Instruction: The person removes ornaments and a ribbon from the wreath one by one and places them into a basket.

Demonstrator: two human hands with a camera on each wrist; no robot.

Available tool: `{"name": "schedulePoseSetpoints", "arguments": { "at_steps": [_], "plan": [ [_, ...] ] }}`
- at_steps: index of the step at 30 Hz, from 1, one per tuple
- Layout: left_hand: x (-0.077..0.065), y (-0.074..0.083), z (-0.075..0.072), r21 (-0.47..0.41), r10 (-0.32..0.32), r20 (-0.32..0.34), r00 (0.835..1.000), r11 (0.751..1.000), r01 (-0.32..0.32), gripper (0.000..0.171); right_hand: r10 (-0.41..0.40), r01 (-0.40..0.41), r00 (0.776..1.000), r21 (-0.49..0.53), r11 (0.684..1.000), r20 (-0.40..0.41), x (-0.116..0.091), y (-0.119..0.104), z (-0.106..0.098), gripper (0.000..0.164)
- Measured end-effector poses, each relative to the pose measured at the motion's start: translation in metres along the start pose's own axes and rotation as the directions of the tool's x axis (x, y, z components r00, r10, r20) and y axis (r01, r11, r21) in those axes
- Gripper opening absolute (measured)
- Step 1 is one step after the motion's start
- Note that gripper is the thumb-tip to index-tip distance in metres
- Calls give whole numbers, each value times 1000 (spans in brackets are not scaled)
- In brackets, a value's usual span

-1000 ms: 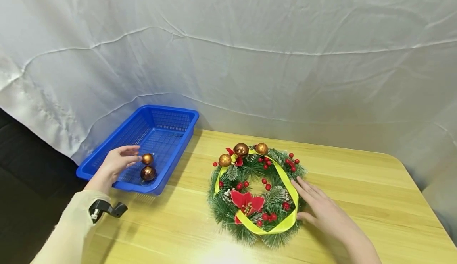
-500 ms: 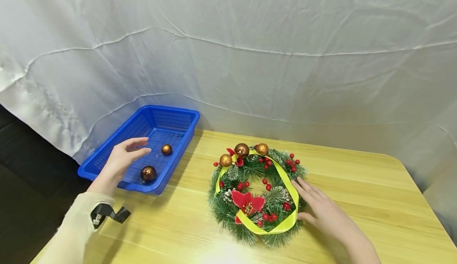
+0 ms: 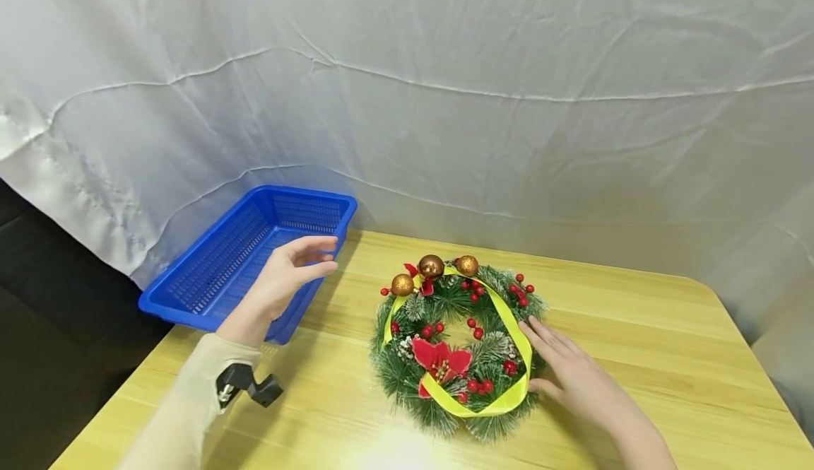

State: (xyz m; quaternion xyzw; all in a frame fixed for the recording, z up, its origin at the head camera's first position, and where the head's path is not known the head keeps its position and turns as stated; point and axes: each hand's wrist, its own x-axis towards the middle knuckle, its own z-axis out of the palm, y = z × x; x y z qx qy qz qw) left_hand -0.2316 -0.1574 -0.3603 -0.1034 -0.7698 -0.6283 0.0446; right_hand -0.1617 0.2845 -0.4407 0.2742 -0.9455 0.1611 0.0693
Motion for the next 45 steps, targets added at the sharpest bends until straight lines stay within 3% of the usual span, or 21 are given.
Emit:
{"name": "schedulePoseSetpoints", "arguments": {
  "at_steps": [7, 13, 16, 20, 24, 28, 35, 45],
  "plan": [
    [6, -6, 38, -87, -62, 79, 995, 994, 69, 46, 14, -14, 1000, 21, 1000, 7, -1, 1, 1, 83],
    [10, -27, 64, -105, -90, 148, 985, 989, 106, 48, 14, -15, 1000, 18, 1000, 10, 0, 1, 2, 82],
    [11, -37, 74, -87, -117, 140, 983, 988, 130, 49, 6, -7, 1000, 11, 1000, 11, 0, 1, 2, 82],
    [14, -46, 85, -131, -149, 59, 987, 979, 156, 48, 7, -7, 1000, 9, 1000, 10, 0, 1, 1, 82],
    [17, -52, 91, -180, -140, 27, 990, 973, 143, 48, 14, -14, 1000, 12, 1000, 10, 0, 1, 2, 82],
    [17, -53, 93, -125, -137, 82, 987, 981, 146, 51, 13, -13, 1000, 10, 1000, 10, 0, 1, 3, 82],
    [7, -25, 94, -21, -144, 130, 981, 989, 148, 53, 22, -22, 1000, 20, 1000, 13, 0, 2, 2, 83],
    [3, -24, 98, -37, -119, 32, 992, 992, 120, 38, 22, -22, 1000, 5, 1000, 10, 0, 2, 3, 83]
  ]
}}
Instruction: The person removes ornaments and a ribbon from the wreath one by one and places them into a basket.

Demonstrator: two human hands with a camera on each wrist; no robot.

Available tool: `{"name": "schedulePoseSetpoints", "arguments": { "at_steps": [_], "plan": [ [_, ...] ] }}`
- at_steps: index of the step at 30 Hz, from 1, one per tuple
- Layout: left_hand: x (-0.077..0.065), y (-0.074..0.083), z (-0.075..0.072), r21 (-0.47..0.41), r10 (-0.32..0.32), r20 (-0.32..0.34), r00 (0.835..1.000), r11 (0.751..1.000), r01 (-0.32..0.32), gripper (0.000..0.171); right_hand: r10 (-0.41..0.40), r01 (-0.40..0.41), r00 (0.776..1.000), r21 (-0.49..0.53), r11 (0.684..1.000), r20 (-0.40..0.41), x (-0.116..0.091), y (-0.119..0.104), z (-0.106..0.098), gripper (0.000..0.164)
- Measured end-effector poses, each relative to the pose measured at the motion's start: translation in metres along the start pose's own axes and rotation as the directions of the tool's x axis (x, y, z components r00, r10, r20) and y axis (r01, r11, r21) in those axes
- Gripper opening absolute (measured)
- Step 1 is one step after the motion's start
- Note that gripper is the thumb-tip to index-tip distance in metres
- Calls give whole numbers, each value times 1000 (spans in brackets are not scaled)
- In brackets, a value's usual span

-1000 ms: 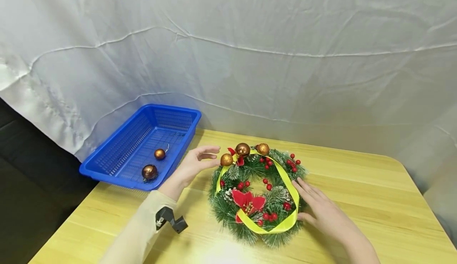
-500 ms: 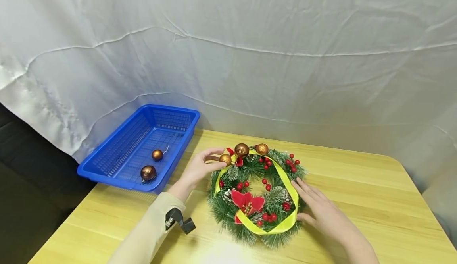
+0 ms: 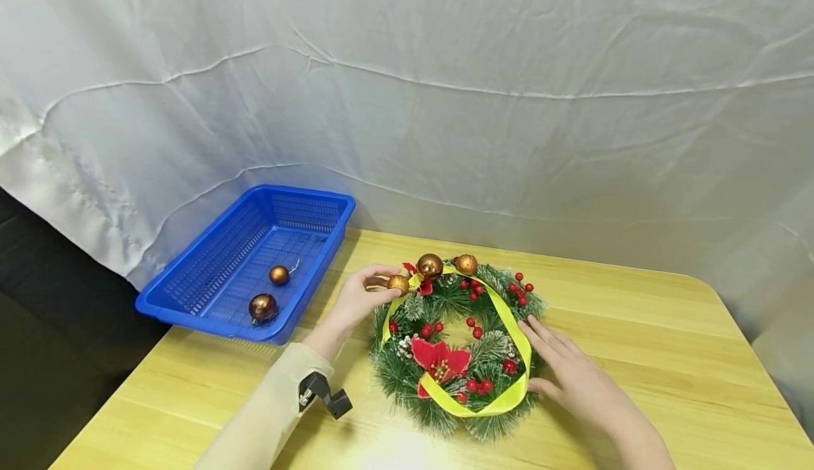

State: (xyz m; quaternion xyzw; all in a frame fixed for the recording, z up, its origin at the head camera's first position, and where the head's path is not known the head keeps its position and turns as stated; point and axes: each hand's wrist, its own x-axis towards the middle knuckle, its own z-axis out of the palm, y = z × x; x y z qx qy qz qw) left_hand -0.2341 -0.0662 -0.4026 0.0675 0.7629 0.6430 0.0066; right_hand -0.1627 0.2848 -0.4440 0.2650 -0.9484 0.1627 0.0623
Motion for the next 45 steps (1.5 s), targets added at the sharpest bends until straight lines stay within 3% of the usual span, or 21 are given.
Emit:
{"name": "schedulePoseSetpoints", "arguments": {
  "at_steps": [7, 17, 23, 33, 41, 45],
  "plan": [
    [0, 4, -3, -33, -23, -13, 1000, 999, 23, 39, 4, -3, 1000, 11, 1000, -4, 1, 0, 0, 82],
    [-8, 26, -8, -77, -9, -10, 1000, 997, 8, 38, 17, -17, 1000, 22, 1000, 1, 0, 0, 1, 83],
    [-8, 34, -16, -110, 89, -2, 996, 990, -89, 38, 14, -14, 1000, 25, 1000, 1, 1, 0, 1, 83],
    [2, 31, -37, -132, 199, -95, 975, 969, -210, 35, 11, -11, 1000, 30, 999, 2, 0, -1, 0, 83],
    [-2, 36, -61, -126, 146, -150, 978, 978, -166, 39, 11, -11, 1000, 40, 999, -1, 0, -1, 0, 81],
    [-5, 36, -73, -108, 154, -184, 971, 978, -176, 37, 19, -19, 1000, 47, 999, 4, 0, -2, 0, 81]
  ]
}}
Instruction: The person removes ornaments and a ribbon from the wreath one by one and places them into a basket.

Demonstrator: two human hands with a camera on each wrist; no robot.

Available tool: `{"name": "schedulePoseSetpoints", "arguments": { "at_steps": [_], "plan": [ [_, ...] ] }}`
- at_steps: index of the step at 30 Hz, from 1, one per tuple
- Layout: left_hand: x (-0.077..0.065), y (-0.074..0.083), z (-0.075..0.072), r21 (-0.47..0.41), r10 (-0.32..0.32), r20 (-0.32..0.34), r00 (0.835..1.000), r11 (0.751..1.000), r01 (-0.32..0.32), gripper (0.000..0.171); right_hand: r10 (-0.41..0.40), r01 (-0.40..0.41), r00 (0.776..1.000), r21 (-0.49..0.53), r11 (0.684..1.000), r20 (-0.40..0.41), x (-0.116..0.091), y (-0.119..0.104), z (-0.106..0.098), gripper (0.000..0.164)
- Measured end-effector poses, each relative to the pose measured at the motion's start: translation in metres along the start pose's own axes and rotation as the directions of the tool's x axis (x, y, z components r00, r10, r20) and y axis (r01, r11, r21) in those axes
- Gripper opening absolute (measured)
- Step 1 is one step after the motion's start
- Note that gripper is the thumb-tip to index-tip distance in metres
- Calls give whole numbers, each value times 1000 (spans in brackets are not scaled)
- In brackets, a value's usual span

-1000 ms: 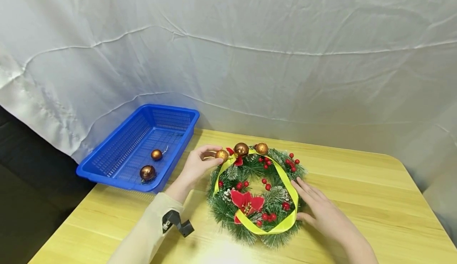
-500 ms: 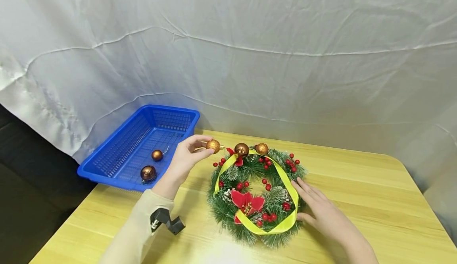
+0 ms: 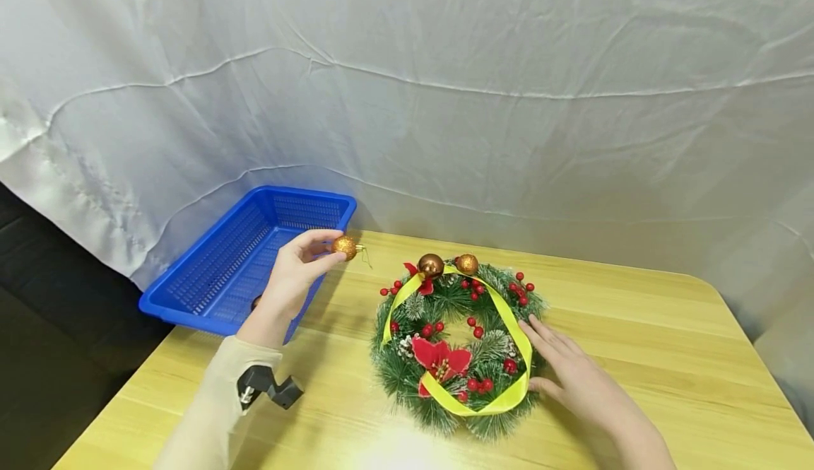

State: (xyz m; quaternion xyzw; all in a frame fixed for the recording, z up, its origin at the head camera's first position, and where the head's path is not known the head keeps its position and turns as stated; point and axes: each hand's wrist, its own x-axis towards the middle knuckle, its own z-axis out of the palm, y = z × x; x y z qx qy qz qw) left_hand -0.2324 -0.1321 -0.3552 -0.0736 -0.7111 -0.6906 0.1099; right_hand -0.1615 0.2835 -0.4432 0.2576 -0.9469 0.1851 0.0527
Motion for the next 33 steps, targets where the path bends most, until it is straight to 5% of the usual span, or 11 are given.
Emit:
{"name": "schedulePoseSetpoints", "arguments": {
  "at_steps": [20, 33],
  "plan": [
    [-7, -15, -58, 60, -60, -103, 993, 996, 66, 40, 1, -1, 1000, -10, 1000, 12, -1, 2, 3, 81],
    [-10, -14, -82, 74, -86, -172, 981, 992, 100, 43, -2, 2, 1000, -2, 1000, 14, 1, 3, 0, 83]
  ]
}}
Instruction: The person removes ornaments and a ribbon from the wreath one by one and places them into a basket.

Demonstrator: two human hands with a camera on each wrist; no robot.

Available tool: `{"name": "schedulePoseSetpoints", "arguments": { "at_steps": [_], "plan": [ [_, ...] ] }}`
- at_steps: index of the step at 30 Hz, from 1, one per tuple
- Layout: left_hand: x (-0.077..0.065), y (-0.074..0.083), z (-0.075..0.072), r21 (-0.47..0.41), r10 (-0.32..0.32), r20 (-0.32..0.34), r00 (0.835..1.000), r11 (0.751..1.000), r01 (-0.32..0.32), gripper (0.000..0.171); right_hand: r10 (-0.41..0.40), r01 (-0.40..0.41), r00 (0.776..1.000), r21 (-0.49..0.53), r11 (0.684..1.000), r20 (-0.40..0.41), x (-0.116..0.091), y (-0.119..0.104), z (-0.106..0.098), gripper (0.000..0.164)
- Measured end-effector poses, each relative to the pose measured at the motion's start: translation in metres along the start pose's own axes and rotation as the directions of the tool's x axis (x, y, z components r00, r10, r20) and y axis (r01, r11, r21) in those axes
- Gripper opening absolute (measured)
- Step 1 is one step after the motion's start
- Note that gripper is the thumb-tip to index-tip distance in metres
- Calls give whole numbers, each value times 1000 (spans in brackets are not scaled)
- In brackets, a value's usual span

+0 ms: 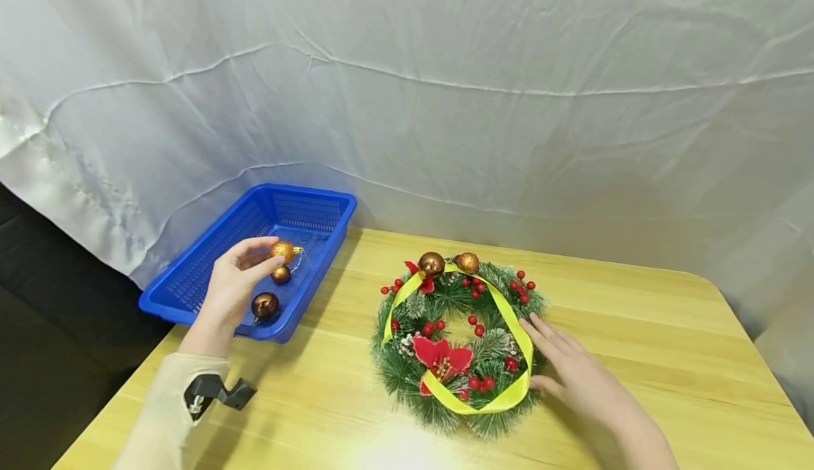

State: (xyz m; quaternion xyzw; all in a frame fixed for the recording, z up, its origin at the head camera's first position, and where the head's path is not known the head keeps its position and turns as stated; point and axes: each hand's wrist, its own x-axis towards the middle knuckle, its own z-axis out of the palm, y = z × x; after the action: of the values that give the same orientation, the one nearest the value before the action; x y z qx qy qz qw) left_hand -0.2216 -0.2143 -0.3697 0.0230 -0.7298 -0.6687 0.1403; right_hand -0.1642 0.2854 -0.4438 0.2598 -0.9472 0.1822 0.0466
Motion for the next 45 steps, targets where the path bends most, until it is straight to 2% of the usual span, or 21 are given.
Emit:
{"name": "schedulePoseSetpoints", "arguments": {
  "at_steps": [8, 11, 15, 18, 25, 28, 31, 34, 41, 45],
  "plan": [
    [4, -5, -11, 50, -6, -71, 997, 999, 9, 43, 1, -1, 1000, -2, 1000, 0, -1, -1, 1, 82],
    [7, -8, -19, 66, -4, -117, 993, 998, 12, 41, -2, 2, 1000, -6, 1000, -2, -1, -2, 1, 82],
    [12, -11, -32, 48, -6, -186, 983, 999, 16, 40, 0, 0, 1000, -10, 1000, -3, 0, -2, -1, 81],
    [15, -12, -42, 31, -15, -213, 977, 999, 23, 39, -3, 3, 1000, -13, 1000, -5, 1, -2, -2, 82],
    [20, -15, -59, 34, -50, -234, 971, 998, 59, 38, -3, 3, 1000, -12, 1000, 1, 1, -3, -3, 82],
    [21, -18, -65, 92, -72, -240, 968, 991, 96, 39, -3, 3, 1000, -15, 1000, -4, 1, -3, -3, 82],
    [23, -22, -69, 179, -92, -249, 964, 974, 139, 40, -5, 5, 1000, -19, 1000, -5, 1, -3, -2, 82],
    [24, -26, -72, 234, -112, -260, 959, 956, 175, 42, -2, 2, 1000, -18, 1000, 0, 1, -2, -2, 82],
    [25, -29, -75, 243, -137, -268, 954, 948, 204, 43, -8, 8, 1000, -22, 1000, -4, 1, -2, -1, 82],
    [26, -30, -75, 280, -149, -252, 956, 935, 219, 43, -2, 2, 1000, -12, 1000, 1, 0, -1, -1, 83]
  ]
}}
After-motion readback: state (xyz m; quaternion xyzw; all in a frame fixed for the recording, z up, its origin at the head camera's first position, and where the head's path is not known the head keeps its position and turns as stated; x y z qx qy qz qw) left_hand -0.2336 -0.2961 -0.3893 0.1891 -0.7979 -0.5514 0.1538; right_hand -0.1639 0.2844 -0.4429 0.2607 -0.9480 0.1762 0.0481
